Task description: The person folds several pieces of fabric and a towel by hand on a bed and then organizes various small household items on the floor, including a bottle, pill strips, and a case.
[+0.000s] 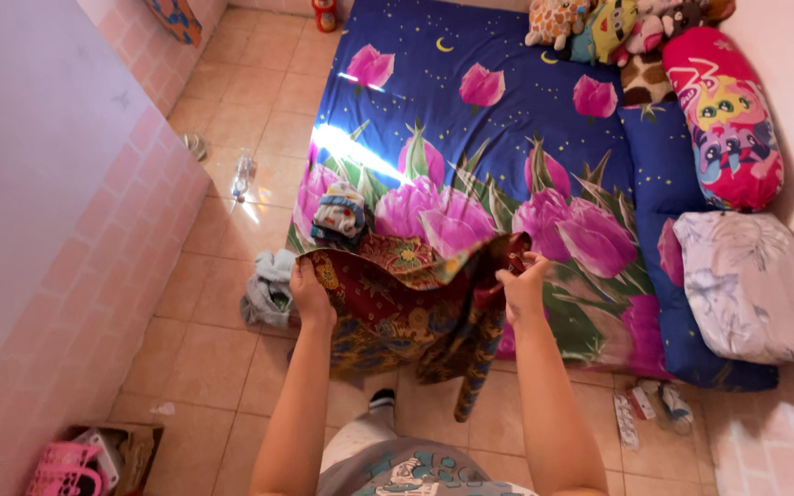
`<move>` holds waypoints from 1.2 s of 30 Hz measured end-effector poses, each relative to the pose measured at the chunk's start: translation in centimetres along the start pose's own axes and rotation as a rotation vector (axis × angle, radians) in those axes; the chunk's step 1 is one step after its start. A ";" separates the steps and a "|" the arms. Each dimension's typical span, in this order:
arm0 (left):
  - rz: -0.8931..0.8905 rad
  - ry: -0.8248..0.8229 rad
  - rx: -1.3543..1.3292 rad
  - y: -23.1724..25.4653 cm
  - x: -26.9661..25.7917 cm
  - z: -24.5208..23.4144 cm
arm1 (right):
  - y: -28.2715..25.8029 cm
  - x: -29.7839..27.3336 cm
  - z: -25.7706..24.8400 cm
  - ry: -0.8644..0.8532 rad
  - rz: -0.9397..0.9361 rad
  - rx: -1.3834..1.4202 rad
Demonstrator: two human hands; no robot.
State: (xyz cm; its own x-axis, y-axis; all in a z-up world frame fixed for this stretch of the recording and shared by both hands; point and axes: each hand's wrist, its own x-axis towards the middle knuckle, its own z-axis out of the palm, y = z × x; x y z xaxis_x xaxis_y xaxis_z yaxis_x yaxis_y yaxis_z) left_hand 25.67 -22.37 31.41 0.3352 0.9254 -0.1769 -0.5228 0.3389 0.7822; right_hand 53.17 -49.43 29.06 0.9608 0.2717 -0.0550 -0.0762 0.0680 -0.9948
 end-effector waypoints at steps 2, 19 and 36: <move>0.023 0.016 -0.030 -0.1 1.2 0.3 | -0.3 0.4 0.9 -0.026 -0.022 -0.110; 0.074 -0.291 0.414 -3.7 -1.1 10.3 | -9.7 -3.5 7.0 -0.135 -0.237 -0.552; 0.230 -0.815 0.723 -5.0 -2.2 16.5 | -11.1 0.3 2.0 -0.553 -0.163 -0.472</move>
State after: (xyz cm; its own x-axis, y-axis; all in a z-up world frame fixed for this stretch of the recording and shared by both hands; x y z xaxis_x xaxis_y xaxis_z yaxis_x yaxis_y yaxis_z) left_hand 40.47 -28.89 37.68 0.8423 0.4747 0.2551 -0.1484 -0.2508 0.9566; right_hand 53.80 -48.22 40.21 0.6666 0.7451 0.0235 0.2978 -0.2372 -0.9247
